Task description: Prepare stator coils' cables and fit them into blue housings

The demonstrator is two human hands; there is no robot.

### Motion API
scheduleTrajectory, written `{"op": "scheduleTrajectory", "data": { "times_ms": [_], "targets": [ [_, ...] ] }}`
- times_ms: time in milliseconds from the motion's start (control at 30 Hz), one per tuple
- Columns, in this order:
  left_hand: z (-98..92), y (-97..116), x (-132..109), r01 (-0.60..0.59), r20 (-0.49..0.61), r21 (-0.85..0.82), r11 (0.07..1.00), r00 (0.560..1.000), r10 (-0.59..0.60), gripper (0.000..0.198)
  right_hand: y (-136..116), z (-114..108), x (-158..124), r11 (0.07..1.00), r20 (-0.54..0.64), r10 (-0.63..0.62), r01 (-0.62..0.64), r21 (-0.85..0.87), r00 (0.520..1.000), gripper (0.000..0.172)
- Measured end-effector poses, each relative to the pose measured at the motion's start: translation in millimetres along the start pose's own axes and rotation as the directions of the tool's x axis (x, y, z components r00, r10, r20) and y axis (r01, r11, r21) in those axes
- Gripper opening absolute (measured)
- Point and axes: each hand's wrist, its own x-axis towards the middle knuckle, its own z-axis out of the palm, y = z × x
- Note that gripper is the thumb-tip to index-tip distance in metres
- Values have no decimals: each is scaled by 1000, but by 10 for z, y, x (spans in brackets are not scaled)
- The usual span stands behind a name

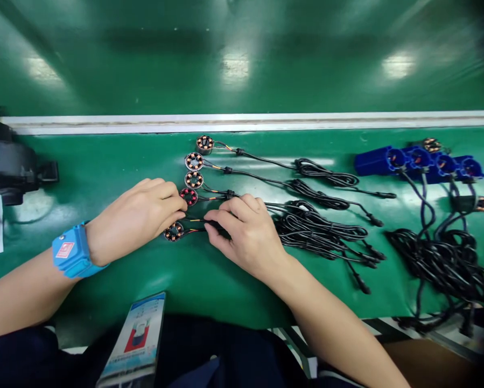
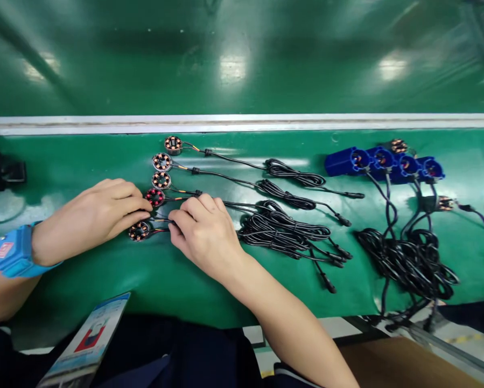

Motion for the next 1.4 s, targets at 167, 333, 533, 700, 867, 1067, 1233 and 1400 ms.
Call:
{"op": "scheduleTrajectory", "data": {
  "times_ms": [167,333,533,700,867,1067,1233,1400],
  "targets": [
    [41,2,52,32,-2,-27,999,999,-32,25,18,43,-10,999,-16,-21,20,-28,1000,11],
    [51,5,51,16,-29,-56,998,999,-18,27,23,42,-6,998,3,-25,25,-55,1000,13],
    [-25,42,-183,-17,-10,-52,998,1000,16,26,35,-309,-110,997,-53,52,-55,-61,997,11],
    [52,113,-423,-45,29,74,996,999,43,19,-136,-156,-165,997,55,-43,39,63,998,18],
    [115,191,-522,-11,24,89,996,1000,9,19,-284,211,-157,990,137,-112,99,97,984,35],
    [107,280,-479,19,-25,115,993,1000,-16,15,-236,286,-196,946,22,27,-32,321,999,19],
    [150,251,-482,47,-50,69,997,998,-44,16,-214,337,-199,926,-18,79,-67,372,997,11],
    [187,184,-499,52,-34,-27,998,998,-53,19,-222,379,-211,921,-69,55,-24,388,996,10]
  ]
}}
